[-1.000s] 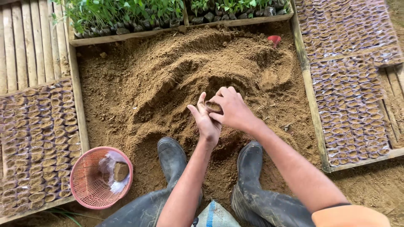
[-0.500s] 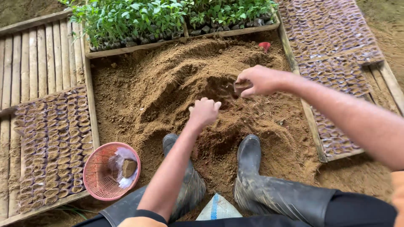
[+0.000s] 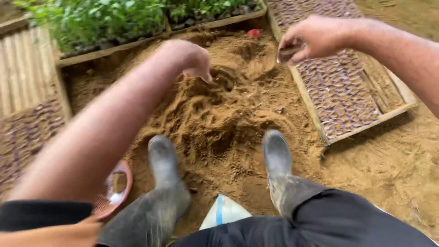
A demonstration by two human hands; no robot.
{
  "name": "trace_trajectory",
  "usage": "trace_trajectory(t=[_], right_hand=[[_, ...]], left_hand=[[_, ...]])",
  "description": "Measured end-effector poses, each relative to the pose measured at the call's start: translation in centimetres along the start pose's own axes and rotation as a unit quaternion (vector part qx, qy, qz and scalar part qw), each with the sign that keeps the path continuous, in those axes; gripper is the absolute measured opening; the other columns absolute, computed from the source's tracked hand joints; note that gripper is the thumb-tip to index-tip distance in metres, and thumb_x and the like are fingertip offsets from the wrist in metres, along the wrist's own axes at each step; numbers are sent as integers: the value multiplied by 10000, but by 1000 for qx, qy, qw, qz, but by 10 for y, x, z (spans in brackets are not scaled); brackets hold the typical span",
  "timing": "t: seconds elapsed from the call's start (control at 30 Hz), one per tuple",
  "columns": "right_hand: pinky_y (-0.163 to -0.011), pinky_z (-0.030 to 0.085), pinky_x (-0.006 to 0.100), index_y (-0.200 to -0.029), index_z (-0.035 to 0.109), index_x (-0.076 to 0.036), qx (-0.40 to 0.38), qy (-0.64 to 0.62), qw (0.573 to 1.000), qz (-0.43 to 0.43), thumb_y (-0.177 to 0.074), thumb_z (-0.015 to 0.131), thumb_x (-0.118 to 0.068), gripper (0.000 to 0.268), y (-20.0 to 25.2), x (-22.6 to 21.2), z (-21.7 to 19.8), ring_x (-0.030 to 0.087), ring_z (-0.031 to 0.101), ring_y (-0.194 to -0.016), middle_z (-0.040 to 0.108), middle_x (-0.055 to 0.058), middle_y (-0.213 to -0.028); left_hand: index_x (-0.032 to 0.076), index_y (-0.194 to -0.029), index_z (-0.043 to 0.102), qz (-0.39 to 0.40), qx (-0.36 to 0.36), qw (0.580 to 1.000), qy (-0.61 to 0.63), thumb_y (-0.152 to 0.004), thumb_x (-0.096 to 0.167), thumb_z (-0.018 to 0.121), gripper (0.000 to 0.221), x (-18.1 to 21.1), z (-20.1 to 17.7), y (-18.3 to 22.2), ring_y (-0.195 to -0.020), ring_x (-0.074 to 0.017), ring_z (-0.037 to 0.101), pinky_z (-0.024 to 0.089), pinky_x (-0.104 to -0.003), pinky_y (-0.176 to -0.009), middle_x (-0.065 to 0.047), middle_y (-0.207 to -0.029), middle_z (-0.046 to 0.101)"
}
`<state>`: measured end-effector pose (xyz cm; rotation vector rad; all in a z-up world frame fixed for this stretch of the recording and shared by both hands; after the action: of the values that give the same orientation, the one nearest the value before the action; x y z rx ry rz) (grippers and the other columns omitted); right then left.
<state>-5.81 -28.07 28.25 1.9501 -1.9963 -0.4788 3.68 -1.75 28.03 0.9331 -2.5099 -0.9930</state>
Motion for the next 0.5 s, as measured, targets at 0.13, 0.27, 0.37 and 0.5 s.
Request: trace_trajectory(t=[0.13, 0.27, 0.37, 0.5], right_hand=[[-1075, 450, 418, -1304, 596, -33, 25, -171, 983, -57, -831, 753, -74, 500, -54, 118, 39, 283, 608, -1179, 650, 138, -1287], [-989, 476, 411, -1267, 678, -84, 50, -13, 999, 13, -816, 815, -249, 500, -21, 135, -18, 304, 656, -1113, 704, 115, -1241], [-932, 510, 418, -1237, 710, -132, 72, 4, 996, 54, -806, 812, -196, 447, -33, 210, -1, 306, 681, -1071, 743, 106, -1158], [-963, 500, 419, -1167, 745, -166, 78, -48, 990, 104, -786, 827, -111, 393, -31, 306, 56, 279, 683, -1068, 749, 73, -1149]], left_hand=[[37, -1255, 657, 23, 94, 979, -179, -1001, 540, 590, 567, -17, -12, -49, -1115, -298, 654, 566, -478, -903, -113, -1248, 677], [151, -979, 695, 60, -18, 978, -199, -1058, 483, 479, 404, -11, -10, -74, -722, -116, 679, 607, -266, -646, 20, -826, 715], [148, -999, 640, 164, -70, 948, -264, -1112, 479, 353, 453, -10, 36, -134, -641, -14, 617, 597, -153, -585, 76, -810, 636], [110, -1596, 99, 248, -4, 900, -359, -950, 829, 503, 1048, -4, 128, -204, -1552, -376, 58, 297, -634, -1177, -160, -1693, 27]])
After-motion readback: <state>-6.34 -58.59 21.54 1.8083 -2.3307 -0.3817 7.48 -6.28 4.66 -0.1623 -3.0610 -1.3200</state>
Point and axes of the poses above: each hand's wrist, its own y-axis away from the middle knuckle, its own z-axis out of the palm, x = y × z, the point moved 3 cm from there along -y, towards the middle knuckle
